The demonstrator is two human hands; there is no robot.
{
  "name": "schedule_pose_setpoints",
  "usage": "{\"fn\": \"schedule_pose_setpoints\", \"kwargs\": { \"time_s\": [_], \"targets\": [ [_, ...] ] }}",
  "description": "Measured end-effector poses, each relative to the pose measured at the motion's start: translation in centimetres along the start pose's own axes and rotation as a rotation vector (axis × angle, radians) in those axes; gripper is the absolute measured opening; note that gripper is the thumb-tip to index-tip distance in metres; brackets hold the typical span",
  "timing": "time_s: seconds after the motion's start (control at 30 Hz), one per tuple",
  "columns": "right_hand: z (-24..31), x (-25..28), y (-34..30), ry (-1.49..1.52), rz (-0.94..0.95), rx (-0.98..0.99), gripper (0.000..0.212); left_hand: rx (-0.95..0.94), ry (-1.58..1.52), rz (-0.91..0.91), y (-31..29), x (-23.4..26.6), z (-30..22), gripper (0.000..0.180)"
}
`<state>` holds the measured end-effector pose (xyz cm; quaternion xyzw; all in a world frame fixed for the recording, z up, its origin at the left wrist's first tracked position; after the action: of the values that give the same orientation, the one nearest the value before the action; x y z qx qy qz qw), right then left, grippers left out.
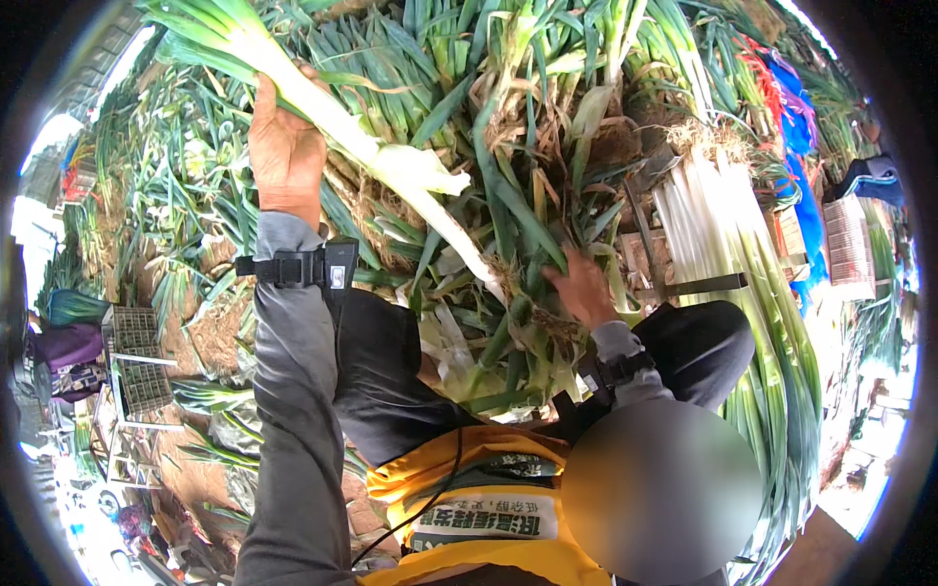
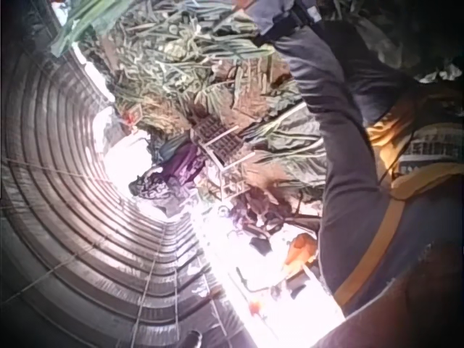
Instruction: Peeling and trimming outer layers from harvested leeks for processing.
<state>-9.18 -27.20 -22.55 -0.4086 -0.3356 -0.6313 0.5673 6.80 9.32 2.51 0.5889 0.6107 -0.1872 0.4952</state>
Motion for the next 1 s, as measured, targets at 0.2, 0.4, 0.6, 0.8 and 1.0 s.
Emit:
{"fn": "schedule_pose_setpoints", "kwargs": {
  "time_s": [0.2, 0.4, 0.6, 0.8, 1.0],
  "targets": [
    [22.6, 12.5, 2.2, 0.420, 0.024, 0.412, 0.062, 0.033, 0.031, -0.054, -0.2, 1.2, 1.1, 0.034],
    [24.2, 9.6, 2.4, 0.299, -0.244, 0.523, 0.023, -0.033, 0.079, -0.066, 1.3, 3.0, 1.4, 0.036],
    [17.2, 4.3, -3.0, 0.000, -0.069, 0.514, 0.006, -0.052, 0.218, -0.052, 0.4, 3.2, 0.2, 0.034],
    [5.9, -2.5, -7.7, -0.448, 0.357, 0.430, 0.013, -0.139, 0.196, -0.056, 0.1, 2.4, -1.0, 0.033],
    [12.4, 7.7, -3.1, -0.222, 0.500, 0.252, 0.031, 0.058, -0.101, 0.062, -0.4, 1.9, -0.5, 0.044]
  ]
}}
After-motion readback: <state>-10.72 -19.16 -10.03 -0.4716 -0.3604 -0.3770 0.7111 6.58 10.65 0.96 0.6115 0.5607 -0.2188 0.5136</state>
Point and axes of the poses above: each hand's wrist, its own y-axis towards the middle knuckle, its own x-axis out of the back of the hand, z = x × y, the point moved 3 cm from there along y, towards the middle knuckle, and after that the axes turned 11 degrees about -x, right-handed, at the moved point
